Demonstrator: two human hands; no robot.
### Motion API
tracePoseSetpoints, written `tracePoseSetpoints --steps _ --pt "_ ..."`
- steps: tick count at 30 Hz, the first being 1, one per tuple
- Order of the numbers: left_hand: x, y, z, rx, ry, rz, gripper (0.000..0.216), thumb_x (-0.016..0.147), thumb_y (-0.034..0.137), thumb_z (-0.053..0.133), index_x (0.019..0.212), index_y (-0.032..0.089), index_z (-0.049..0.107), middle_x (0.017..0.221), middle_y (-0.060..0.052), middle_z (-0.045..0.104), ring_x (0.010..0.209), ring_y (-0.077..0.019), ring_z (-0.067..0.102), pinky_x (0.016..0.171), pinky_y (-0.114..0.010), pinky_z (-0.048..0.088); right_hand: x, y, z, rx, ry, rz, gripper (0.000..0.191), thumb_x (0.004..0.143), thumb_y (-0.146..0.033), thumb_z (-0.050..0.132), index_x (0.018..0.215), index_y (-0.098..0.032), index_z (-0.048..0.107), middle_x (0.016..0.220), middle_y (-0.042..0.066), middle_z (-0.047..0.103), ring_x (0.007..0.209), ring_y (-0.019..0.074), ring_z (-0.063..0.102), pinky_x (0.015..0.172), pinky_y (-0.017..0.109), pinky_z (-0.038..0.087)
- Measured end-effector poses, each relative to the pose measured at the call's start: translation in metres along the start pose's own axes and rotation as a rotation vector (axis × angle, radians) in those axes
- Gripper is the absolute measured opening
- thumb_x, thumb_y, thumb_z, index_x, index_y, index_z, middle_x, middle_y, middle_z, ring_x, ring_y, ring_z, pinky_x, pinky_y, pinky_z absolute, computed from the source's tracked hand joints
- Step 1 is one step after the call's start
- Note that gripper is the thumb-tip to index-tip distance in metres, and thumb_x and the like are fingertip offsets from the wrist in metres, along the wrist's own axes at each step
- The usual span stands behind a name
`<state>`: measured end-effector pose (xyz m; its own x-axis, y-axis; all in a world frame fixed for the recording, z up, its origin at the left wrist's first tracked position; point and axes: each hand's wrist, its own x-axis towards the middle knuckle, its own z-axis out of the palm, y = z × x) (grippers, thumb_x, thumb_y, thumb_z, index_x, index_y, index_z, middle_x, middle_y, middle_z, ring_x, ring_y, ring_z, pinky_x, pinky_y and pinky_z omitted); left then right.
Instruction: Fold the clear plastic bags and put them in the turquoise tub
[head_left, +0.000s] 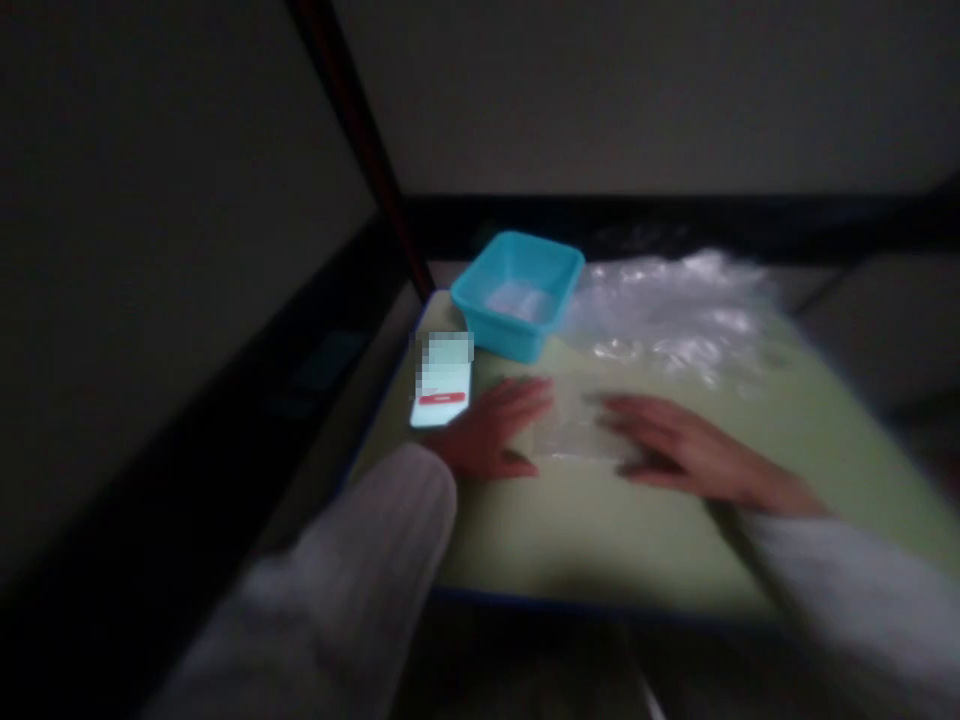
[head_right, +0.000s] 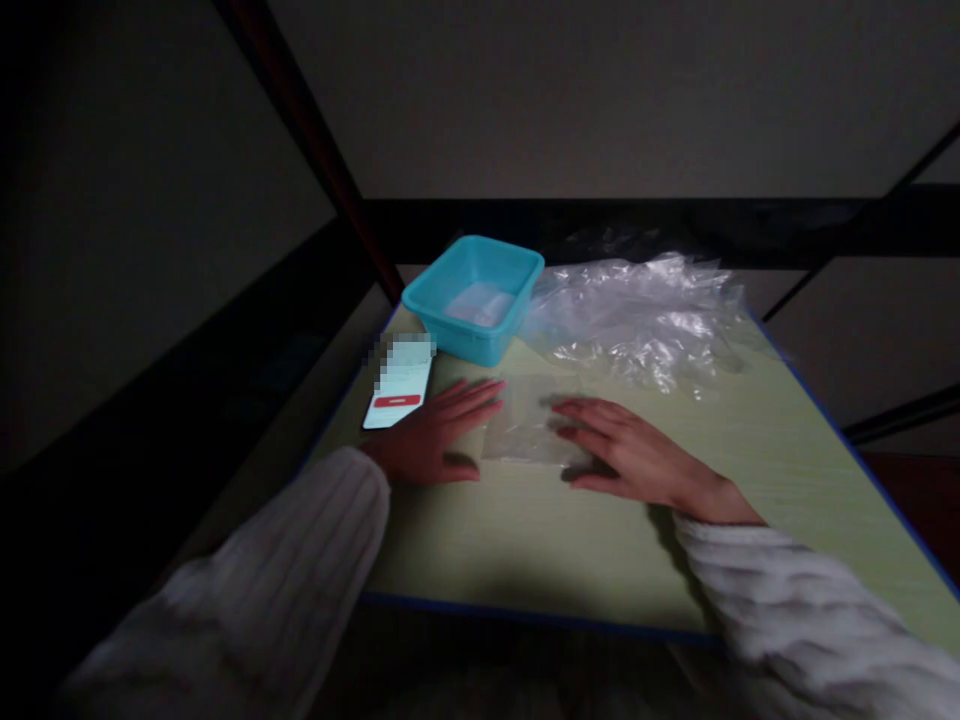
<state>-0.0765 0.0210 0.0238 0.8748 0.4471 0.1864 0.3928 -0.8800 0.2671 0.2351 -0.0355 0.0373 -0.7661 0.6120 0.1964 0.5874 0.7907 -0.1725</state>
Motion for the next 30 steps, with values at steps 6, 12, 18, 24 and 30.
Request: tracePoseSetpoints --steps 6,12,18,24,30 --pt "-0.006 0.010 0.007 -0.035 0.058 0.063 0.058 0.083 0.044 0.059 0.132 0.016 0.046 0.140 -0.015 0.046 0.134 -0.0252 0.038 0.111 -0.046 0.027 0.000 -0.011 -0.001 -0.103 -0.057 -0.079 0.018 0.088 -0.025 0.053 0.092 -0.014 0.066 0.089 0.010 0.065 0.087 0.0230 0.060 0.079 0.040 0.050" --pt "0.002 0.013 0.018 -0.031 0.084 0.093 0.049 0.083 0.041 0.059 0.124 0.014 0.053 0.132 -0.016 0.054 0.125 -0.0256 0.048 0.105 -0.045 0.036 0.002 -0.015 0.007 -0.222 -0.009 -0.150 0.024 0.089 -0.013 0.046 0.073 -0.017 0.063 0.076 0.006 0.062 0.075 0.0197 0.057 0.070 0.036 0.045" --pt "0.003 0.014 0.020 0.004 0.105 0.063 0.044 0.084 0.041 0.058 0.119 0.014 0.056 0.129 -0.015 0.056 0.122 -0.0258 0.050 0.103 -0.044 0.037 0.002 -0.015 0.004 -0.205 -0.001 -0.125 0.023 0.091 -0.019 0.045 0.081 -0.016 0.065 0.081 0.007 0.064 0.078 0.0203 0.058 0.071 0.036 0.044" --pt "0.004 0.016 0.022 -0.004 0.114 0.044 0.041 0.082 0.038 0.059 0.116 0.016 0.057 0.129 -0.014 0.057 0.121 -0.0253 0.051 0.102 -0.044 0.038 0.002 -0.017 0.004 -0.257 0.018 -0.107 0.026 0.090 -0.011 0.045 0.077 -0.017 0.066 0.077 0.006 0.064 0.074 0.0194 0.058 0.069 0.035 0.042" --pt "0.006 0.017 0.023 0.036 0.135 0.026 0.042 0.081 0.041 0.060 0.114 0.015 0.059 0.125 -0.013 0.059 0.117 -0.0258 0.054 0.101 -0.042 0.039 0.003 -0.015 0.003 -0.258 0.003 -0.091 0.023 0.090 -0.013 0.046 0.078 -0.017 0.065 0.076 0.006 0.065 0.074 0.0201 0.060 0.068 0.035 0.044"
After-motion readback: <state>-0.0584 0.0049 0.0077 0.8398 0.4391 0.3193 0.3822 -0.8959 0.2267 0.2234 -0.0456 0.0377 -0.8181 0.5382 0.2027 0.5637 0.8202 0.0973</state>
